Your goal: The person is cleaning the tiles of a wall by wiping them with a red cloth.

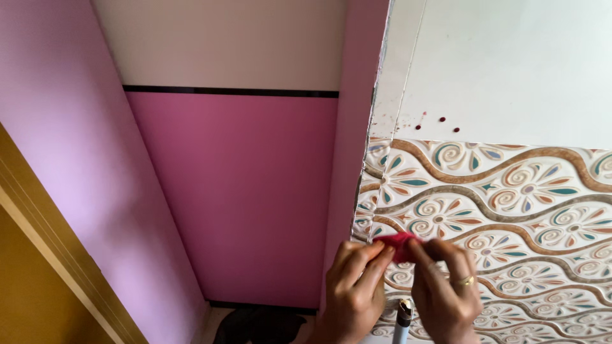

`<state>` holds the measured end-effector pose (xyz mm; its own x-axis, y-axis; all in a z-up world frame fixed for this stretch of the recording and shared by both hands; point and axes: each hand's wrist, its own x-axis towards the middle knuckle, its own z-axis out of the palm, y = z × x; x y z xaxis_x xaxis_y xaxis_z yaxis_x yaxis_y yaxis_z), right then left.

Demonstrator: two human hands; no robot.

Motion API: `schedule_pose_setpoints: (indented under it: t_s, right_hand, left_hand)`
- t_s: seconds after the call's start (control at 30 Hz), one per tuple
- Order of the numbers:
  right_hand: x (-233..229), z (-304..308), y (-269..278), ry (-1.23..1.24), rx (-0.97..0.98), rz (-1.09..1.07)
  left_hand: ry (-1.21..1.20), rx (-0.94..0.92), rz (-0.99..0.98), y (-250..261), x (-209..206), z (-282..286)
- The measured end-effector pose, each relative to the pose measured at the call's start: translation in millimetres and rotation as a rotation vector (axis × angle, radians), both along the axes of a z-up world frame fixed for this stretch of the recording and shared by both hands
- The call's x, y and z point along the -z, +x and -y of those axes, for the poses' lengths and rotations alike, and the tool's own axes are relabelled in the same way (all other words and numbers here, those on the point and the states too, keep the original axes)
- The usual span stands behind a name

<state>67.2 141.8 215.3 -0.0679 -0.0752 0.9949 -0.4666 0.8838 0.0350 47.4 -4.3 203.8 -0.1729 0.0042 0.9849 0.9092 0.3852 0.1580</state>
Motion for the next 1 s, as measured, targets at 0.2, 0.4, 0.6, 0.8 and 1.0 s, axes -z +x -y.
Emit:
schedule_pose_setpoints:
  t_s: [0.2,0.4,0.6,0.8,1.0]
  right_hand:
    - [-104,-2,-9,0.107,0.139,-0.140]
    - [-94,-2,-30,0.082,0.124,-0.095]
    - [-26,4,-25,-0.010,0.116,0.029]
    - [36,16,-27,-0.117,0.082,0.085]
    - [106,26,-26,-0.165,0.057,0.190]
  left_hand:
    - [-0.053,-0.210,-0.303,-19,-105,-28]
    - [-0.169,-0.365,-0.263,-31,-104,-33]
    - [-0.226,-0.258,-0.079,-17,-36,-30]
    - [-0.181,-0.205,0.077,-11,34,-23]
    - [-0.025,-0.146,0.145,-16,104,-23]
